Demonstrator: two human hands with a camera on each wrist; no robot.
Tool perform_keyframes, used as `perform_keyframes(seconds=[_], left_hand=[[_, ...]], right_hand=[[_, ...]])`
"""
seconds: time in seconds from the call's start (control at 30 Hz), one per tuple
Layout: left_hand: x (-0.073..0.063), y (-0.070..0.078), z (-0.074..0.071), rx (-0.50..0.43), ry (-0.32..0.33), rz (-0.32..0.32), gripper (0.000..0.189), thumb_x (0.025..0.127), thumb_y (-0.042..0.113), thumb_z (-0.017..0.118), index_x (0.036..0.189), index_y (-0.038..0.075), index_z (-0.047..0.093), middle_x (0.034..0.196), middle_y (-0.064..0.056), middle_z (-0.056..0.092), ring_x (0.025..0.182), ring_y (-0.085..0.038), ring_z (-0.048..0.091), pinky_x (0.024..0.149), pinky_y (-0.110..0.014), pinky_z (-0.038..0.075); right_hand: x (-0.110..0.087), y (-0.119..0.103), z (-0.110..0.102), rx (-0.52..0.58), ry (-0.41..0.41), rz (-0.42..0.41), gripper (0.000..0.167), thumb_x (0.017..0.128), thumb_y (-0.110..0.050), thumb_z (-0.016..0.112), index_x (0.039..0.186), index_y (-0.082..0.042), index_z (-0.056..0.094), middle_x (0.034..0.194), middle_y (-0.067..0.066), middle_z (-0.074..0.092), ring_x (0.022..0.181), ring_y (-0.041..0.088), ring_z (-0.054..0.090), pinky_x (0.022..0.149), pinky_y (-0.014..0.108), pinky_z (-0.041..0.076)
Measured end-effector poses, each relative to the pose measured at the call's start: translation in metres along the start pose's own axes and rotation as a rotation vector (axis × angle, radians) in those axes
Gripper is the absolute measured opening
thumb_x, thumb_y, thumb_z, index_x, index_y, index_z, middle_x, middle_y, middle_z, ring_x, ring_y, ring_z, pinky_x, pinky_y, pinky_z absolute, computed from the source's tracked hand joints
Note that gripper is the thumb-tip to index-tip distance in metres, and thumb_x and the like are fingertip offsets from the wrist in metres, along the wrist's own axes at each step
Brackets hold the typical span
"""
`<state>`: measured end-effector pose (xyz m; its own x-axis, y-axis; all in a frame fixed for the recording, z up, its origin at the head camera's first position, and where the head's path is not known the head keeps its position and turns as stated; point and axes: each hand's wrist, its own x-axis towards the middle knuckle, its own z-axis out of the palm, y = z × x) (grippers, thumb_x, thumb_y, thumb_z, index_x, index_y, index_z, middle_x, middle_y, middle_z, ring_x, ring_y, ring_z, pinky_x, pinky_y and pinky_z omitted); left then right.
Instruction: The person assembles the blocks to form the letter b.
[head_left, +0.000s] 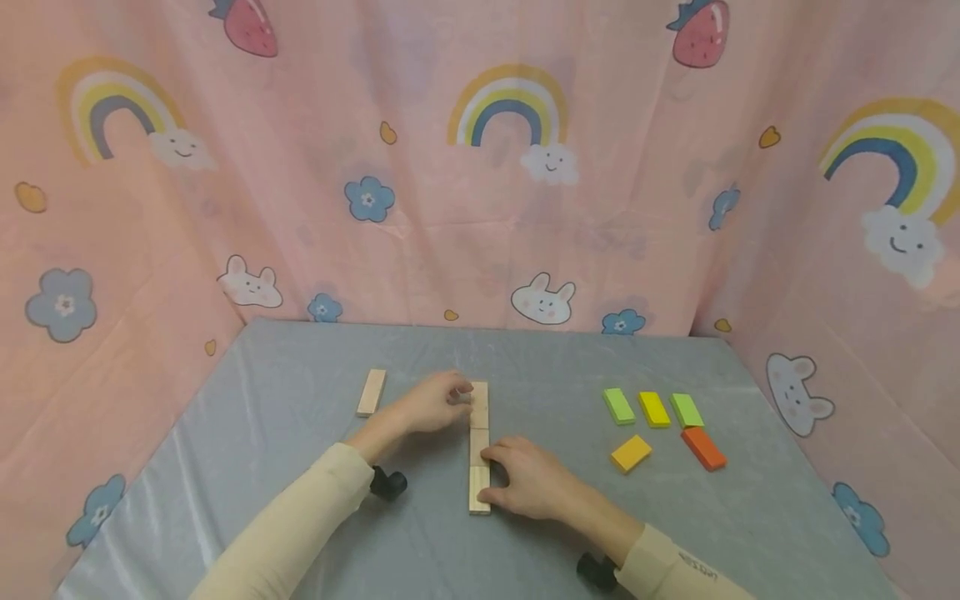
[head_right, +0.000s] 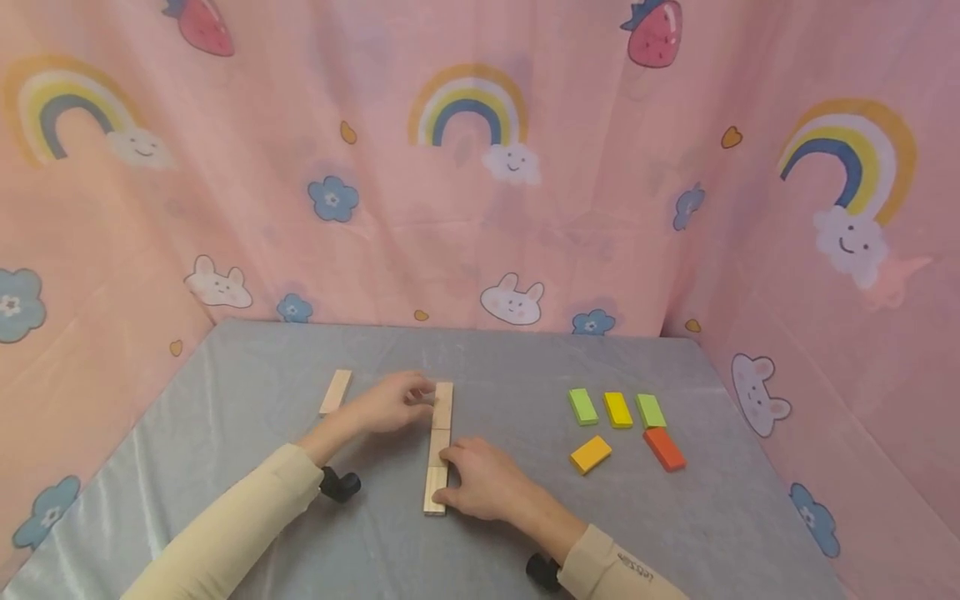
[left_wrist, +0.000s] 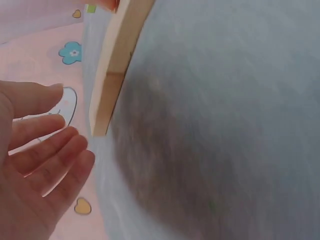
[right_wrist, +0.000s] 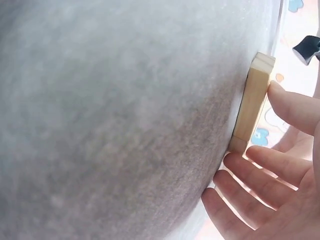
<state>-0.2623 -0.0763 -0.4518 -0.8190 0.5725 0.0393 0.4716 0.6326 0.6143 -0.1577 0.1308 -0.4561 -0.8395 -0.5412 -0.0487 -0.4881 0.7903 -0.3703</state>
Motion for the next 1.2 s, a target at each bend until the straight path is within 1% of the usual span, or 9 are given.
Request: perform_keyframes(seconds=[0.17, 0.33, 0.43, 0.67, 0.77, 0.9, 1.07, 1.2], left_hand=[[-0.011, -0.007, -0.017, 0.024, 0.049, 0.003, 0.031, 0.099, 0.014, 0.066, 0.124, -0.003, 0.067, 0.121, -0.015, 0.066, 0.108, -0.028, 0.063, 0.089, -0.043, 0.056], [-0.021, -0.016, -0.035, 0.07, 0.122, 0.005, 0.028, 0.099, 0.014, 0.066, 0.121, -0.003, 0.069, 0.119, -0.014, 0.066, 0.106, -0.028, 0.064, 0.09, -0.043, 0.055], [-0.026, -0.024, -0.044, 0.088, 0.15, -0.01, 0.029, 0.099, 0.016, 0.066, 0.122, -0.003, 0.069, 0.12, -0.014, 0.066, 0.107, -0.029, 0.064, 0.09, -0.045, 0.056], [-0.041, -0.044, -0.068, 0.04, 0.19, -0.054, 0.033, 0.099, 0.013, 0.067, 0.125, -0.007, 0.065, 0.123, -0.022, 0.062, 0.111, -0.038, 0.061, 0.09, -0.051, 0.054], [-0.049, -0.055, -0.077, 0.029, 0.208, -0.074, 0.035, 0.099, 0.013, 0.067, 0.126, -0.008, 0.064, 0.125, -0.023, 0.062, 0.113, -0.04, 0.06, 0.09, -0.053, 0.054], [-0.057, -0.071, -0.083, 0.008, 0.199, -0.126, 0.043, 0.098, 0.018, 0.068, 0.133, -0.006, 0.06, 0.133, -0.024, 0.059, 0.118, -0.041, 0.058, 0.092, -0.055, 0.053], [-0.065, -0.087, -0.083, -0.024, 0.131, -0.207, 0.06, 0.095, 0.026, 0.073, 0.142, -0.006, 0.052, 0.14, -0.027, 0.052, 0.124, -0.045, 0.054, 0.098, -0.058, 0.049], [-0.071, -0.095, -0.078, -0.087, 0.082, -0.287, 0.076, 0.089, 0.029, 0.079, 0.148, -0.004, 0.045, 0.146, -0.028, 0.048, 0.131, -0.047, 0.05, 0.105, -0.06, 0.044]], right_hand=[[0.002, -0.001, 0.001, 0.001, -0.004, 0.0, 0.054, 0.084, -0.04, 0.083, 0.124, -0.006, 0.07, 0.113, 0.003, 0.067, 0.101, 0.019, 0.061, 0.082, 0.04, 0.054], [0.004, -0.001, 0.001, 0.009, -0.012, 0.002, 0.056, 0.085, -0.041, 0.082, 0.126, -0.005, 0.069, 0.116, 0.006, 0.067, 0.106, 0.022, 0.062, 0.086, 0.042, 0.055], [0.004, 0.0, 0.001, 0.012, -0.006, -0.004, 0.056, 0.085, -0.04, 0.082, 0.126, -0.004, 0.069, 0.117, 0.007, 0.066, 0.108, 0.024, 0.062, 0.088, 0.043, 0.055], [0.002, 0.002, 0.001, 0.022, 0.008, -0.008, 0.055, 0.086, -0.038, 0.082, 0.127, -0.003, 0.069, 0.121, 0.01, 0.066, 0.114, 0.028, 0.061, 0.09, 0.047, 0.055], [0.002, 0.003, 0.0, 0.037, 0.008, -0.003, 0.055, 0.086, -0.037, 0.082, 0.127, -0.002, 0.068, 0.122, 0.011, 0.066, 0.115, 0.029, 0.061, 0.091, 0.049, 0.054], [0.002, 0.003, 0.0, 0.042, 0.007, -0.003, 0.055, 0.086, -0.037, 0.082, 0.126, -0.002, 0.068, 0.121, 0.011, 0.066, 0.114, 0.03, 0.061, 0.091, 0.049, 0.054], [0.002, 0.002, 0.0, 0.032, 0.003, -0.002, 0.055, 0.085, -0.038, 0.082, 0.126, -0.003, 0.069, 0.119, 0.01, 0.067, 0.113, 0.029, 0.062, 0.091, 0.047, 0.054], [0.001, 0.0, 0.0, 0.025, -0.005, 0.006, 0.055, 0.085, -0.039, 0.083, 0.126, -0.004, 0.069, 0.119, 0.009, 0.067, 0.113, 0.028, 0.062, 0.091, 0.047, 0.054]])
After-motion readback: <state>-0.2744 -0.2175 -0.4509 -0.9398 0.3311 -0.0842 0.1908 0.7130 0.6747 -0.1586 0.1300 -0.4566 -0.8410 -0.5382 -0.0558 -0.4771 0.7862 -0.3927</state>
